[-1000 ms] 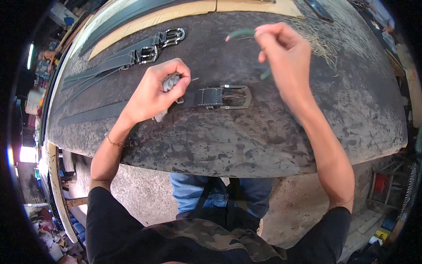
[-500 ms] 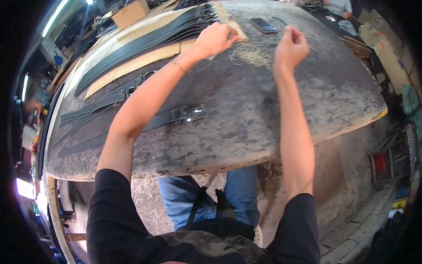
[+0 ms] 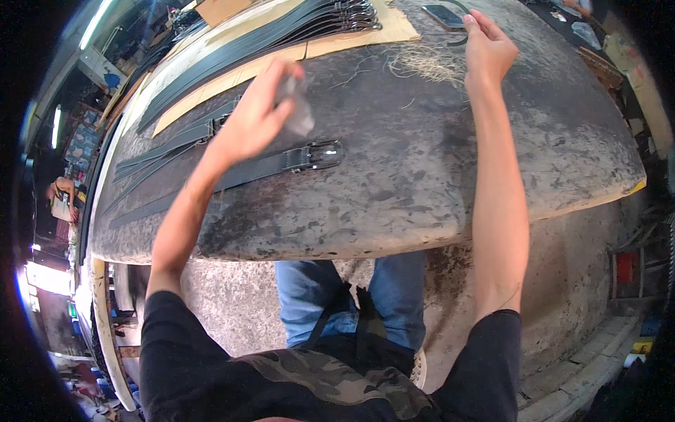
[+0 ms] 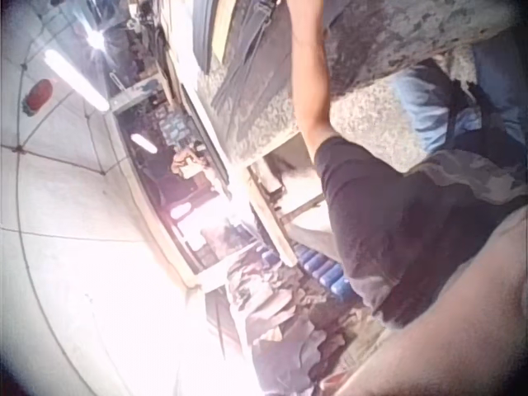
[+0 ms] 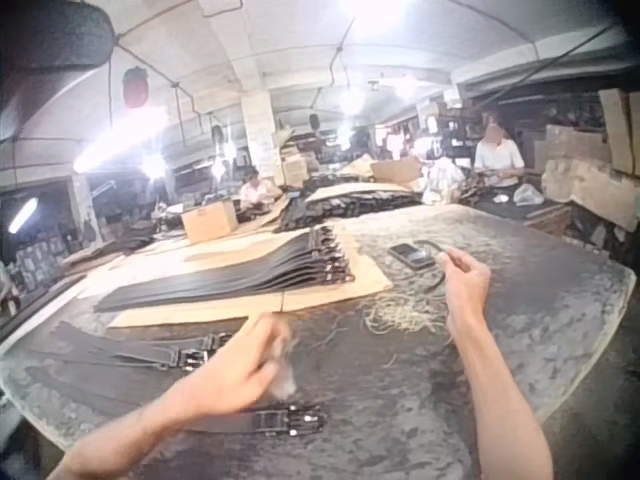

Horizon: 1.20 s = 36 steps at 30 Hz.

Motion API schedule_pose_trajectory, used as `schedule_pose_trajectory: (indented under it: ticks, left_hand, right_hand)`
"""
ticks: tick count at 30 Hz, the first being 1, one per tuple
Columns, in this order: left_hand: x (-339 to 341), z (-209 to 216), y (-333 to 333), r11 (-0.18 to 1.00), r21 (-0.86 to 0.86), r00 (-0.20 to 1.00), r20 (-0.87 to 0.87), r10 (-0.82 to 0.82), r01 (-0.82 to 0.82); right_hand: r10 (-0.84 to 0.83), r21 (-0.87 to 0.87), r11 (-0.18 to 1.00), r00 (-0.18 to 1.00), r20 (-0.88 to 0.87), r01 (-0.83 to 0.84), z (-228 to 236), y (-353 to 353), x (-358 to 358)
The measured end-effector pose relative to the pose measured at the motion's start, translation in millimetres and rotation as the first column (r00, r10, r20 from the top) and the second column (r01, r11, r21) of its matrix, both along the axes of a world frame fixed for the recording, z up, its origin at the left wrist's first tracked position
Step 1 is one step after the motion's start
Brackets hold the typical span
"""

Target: Assembling leather belts by attaching buckles and loops and wiping them down.

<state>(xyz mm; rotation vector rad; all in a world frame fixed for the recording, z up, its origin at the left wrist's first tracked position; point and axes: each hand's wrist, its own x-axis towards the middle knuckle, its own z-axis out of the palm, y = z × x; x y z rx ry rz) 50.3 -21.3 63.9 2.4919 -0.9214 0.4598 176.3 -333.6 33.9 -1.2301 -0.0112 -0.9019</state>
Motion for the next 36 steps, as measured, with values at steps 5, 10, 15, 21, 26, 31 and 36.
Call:
schedule_pose_trajectory:
  ticks: [5, 10, 15, 21, 26, 31, 36]
  left_hand:
    - [-90, -44, 26, 0.977, 0.195, 0.991, -0.120, -0.063, 0.086]
    - [-97, -28, 52, 0.946, 0.161, 0.945, -0.219, -0.242, 0.280]
    - [-81, -51, 33, 0.992, -0.122, 0.999, 0.047, 0.001, 0.005]
    - [-83, -55, 32, 0.990, 0.032, 0.990, -0.020, -0.139, 0.140]
    - [-113, -46, 12, 0.994, 0.099, 0.999, 0.034, 0.038, -0.041]
    - [-136, -61, -16, 0.964, 0.084, 0.966, 0.085, 0.245, -0.252]
    - [-135, -63, -15, 0.963, -0.008, 0.963, 0.008, 0.270, -0.269]
  right_hand:
    - [0.103, -0.184, 0.976, 0.990, -0.093, -0.119, -5, 8, 1]
    - [0.165, -0.215, 0.955, 0.967, -0.197, -0.207, -15, 27, -2]
    - [0.209, -0.259, 0.930, 0.956, -0.206, -0.259, -12, 29, -9]
    - [0.054, -0.382, 0.922, 0.998, -0.027, -0.060, 9, -14, -63]
    - [-0.353, -0.576, 0.740, 0.930, 0.107, 0.347, 22, -79, -195]
    - [-0.570, -0.736, 0.508, 0.816, 0.102, 0.447, -28, -147, -262]
    - [-0.357, -0.991, 0.129, 0.934, -0.006, 0.042, -58, -157, -270]
